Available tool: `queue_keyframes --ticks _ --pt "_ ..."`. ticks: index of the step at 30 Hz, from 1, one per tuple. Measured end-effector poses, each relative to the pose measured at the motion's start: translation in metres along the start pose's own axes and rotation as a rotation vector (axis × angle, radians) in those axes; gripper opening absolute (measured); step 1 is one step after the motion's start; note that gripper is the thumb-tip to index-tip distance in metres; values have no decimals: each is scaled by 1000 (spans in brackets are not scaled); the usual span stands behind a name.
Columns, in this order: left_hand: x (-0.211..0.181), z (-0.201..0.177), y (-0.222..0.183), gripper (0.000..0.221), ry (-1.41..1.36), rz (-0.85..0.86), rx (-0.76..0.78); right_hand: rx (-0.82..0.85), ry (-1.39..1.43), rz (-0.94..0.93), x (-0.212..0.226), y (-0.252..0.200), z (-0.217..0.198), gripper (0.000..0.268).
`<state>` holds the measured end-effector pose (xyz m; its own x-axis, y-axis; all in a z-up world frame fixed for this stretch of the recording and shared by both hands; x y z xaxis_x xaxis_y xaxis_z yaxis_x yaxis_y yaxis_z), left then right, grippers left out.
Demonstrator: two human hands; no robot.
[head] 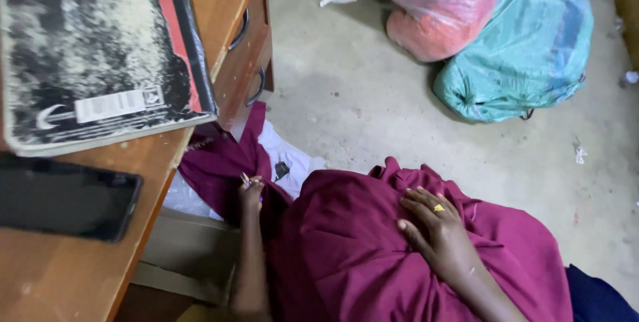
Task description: Inspecting printed t-shirts for quality control by unfolding them and checking the printed text.
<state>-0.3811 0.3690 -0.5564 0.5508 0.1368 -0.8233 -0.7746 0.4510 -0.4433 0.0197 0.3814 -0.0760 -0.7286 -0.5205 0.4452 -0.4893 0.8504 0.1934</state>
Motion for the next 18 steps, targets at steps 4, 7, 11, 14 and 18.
queue_keyframes --ticks 4,7,11,14,18 --pt "-73 15 -46 28 -255 -73 189 -136 276 -93 18 -14 -23 32" --pt "-150 42 -148 19 -314 -16 333 -99 623 76 22 -30 -29 29" --pt "-240 115 -388 33 -482 -240 677 96 1293 551 22 -56 -16 51" --pt "-277 112 -563 21 -450 -419 1023 21 949 489 -59 -76 25 51" --pt "-305 100 -672 29 -115 -351 1517 -493 -297 -157 -196 -70 110 13"
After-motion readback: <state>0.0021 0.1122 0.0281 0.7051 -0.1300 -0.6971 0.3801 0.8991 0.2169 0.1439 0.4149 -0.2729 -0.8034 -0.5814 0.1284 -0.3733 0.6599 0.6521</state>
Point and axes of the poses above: each hand's wrist, its own y-axis towards the middle knuckle, its own z-axis out of the palm, x = y × z, the point moved 1 cm from there along y, towards the middle knuckle, and after that the axes turned 11 degrees about -x, right-handed, at the moved point
